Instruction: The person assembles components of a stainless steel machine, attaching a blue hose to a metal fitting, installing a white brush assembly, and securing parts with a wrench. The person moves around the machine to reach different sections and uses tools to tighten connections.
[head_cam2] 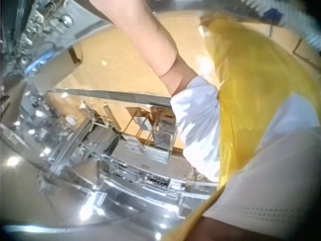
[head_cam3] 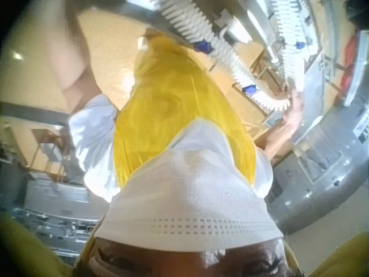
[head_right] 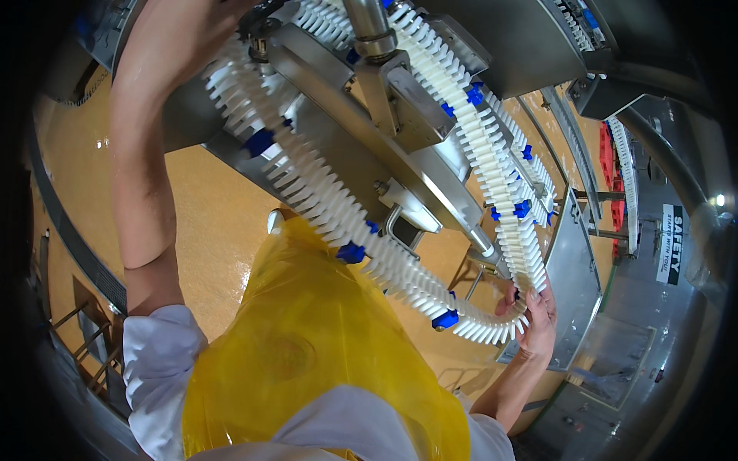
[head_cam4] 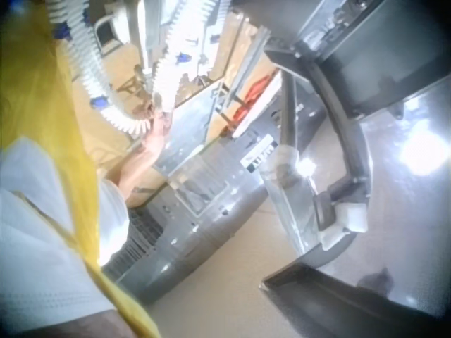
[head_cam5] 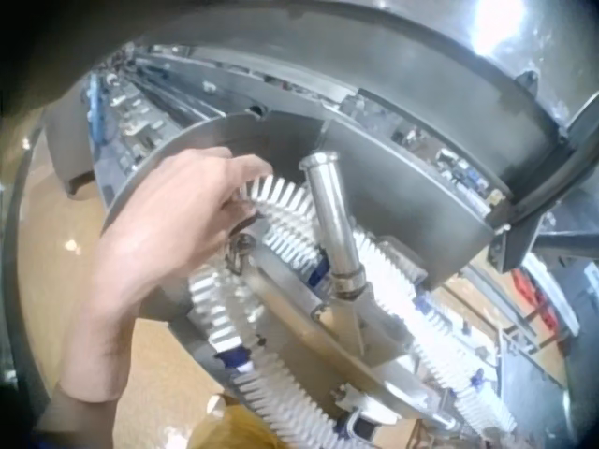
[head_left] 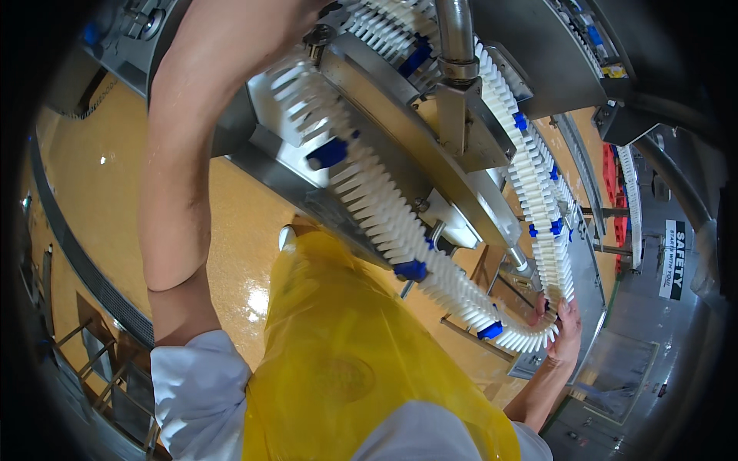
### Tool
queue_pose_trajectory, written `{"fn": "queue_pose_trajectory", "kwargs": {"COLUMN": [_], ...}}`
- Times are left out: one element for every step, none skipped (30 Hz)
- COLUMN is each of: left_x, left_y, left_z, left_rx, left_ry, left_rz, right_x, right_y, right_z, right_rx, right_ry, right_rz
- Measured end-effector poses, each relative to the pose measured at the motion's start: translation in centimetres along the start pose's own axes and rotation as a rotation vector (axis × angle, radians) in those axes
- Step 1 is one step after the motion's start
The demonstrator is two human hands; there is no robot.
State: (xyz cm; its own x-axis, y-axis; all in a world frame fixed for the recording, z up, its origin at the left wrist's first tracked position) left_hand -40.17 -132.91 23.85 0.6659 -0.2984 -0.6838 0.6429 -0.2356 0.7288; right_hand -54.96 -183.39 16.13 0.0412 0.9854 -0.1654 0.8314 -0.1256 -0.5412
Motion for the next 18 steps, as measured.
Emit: {"fn": "queue_pose_trajectory", "kwargs": {"left_x": [0.2, 0.4, 0.2, -0.4, -1.1, -1.5, -1.4, -1.3, -1.2, -1.1, -0.9, -0.7, -0.5, 0.0, 0.8, 1.5, 2.7, 3.2], "left_y": [0.1, 0.4, 0.5, 0.5, 0.7, 0.8, 0.8, 0.9, 1.1, 1.3, 1.6, 1.8, 2.0, 2.1, 2.1, 2.1, 2.1, 2.1], "left_z": [0.1, 0.3, 1.0, 1.0, 1.2, 1.4, 1.5, 1.8, 2.0, 2.2, 2.7, 2.9, 3.0, 2.7, 1.7, 0.9, -0.8, -0.7], "left_rx": [0.007, 0.014, 0.007, 0.004, 0.001, 0.003, 0.045, 0.056, 0.067, 0.078, 0.05, 0.027, 0.004, -0.013, -0.046, -0.083, -0.138, -0.129], "left_ry": [-0.018, -0.034, -0.049, -0.092, -0.135, -0.183, -0.176, -0.177, -0.177, -0.177, -0.152, -0.143, -0.136, -0.152, -0.186, -0.214, -0.257, -0.216], "left_rz": [-0.017, -0.032, -0.069, -0.09, -0.109, -0.127, -0.114, -0.121, -0.126, -0.132, -0.186, -0.226, -0.266, -0.296, -0.326, -0.354, -0.383, -0.376], "right_x": [-0.4, -0.7, -0.4, -0.3, -0.2, -0.4, -0.7, -1.3, -1.7, -2.0, -2.5, -2.6, -3.2, -3.3, -3.0, -2.8, -2.4, -2.2], "right_y": [0.3, 0.3, 0.1, 0.0, 0.2, 0.5, 0.7, 0.9, 1.2, 1.5, 1.7, 1.9, 1.9, 1.9, 1.8, 1.9, 2.2, 2.3], "right_z": [0.5, 0.6, 0.5, 0.0, -0.5, -0.7, -0.8, -0.6, -0.7, -0.6, -0.2, -0.2, -0.4, -0.5, -0.7, -0.9, -1.3, -1.4], "right_rx": [-0.014, -0.039, -0.057, -0.078, -0.091, -0.102, -0.112, -0.113, -0.122, -0.13, -0.112, -0.119, -0.126, -0.133, -0.176, -0.17, -0.165, -0.156], "right_ry": [0.015, 0.005, -0.006, -0.029, -0.063, -0.092, -0.121, -0.116, -0.11, -0.105, -0.064, -0.09, -0.116, -0.142, -0.099, -0.13, -0.162, -0.189], "right_rz": [0.012, 0.073, 0.133, 0.184, 0.129, 0.077, 0.025, 0.017, 0.01, 0.004, 0.057, -0.007, -0.072, -0.136, -0.196, -0.147, -0.097, -0.035]}}
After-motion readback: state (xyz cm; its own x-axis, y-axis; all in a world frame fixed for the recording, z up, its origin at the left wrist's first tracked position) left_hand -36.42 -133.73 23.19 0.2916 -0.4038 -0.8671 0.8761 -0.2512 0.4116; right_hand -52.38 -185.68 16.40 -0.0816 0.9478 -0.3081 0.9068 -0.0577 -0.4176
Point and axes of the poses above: each hand's wrist, its own y-axis towards the middle knuckle, its own x-axis out of the palm, z = x × y, the point moved 6 cm from there along y, towards the middle knuckle, and after that the axes turned 10 degrees about x, right-handed, at the moved point
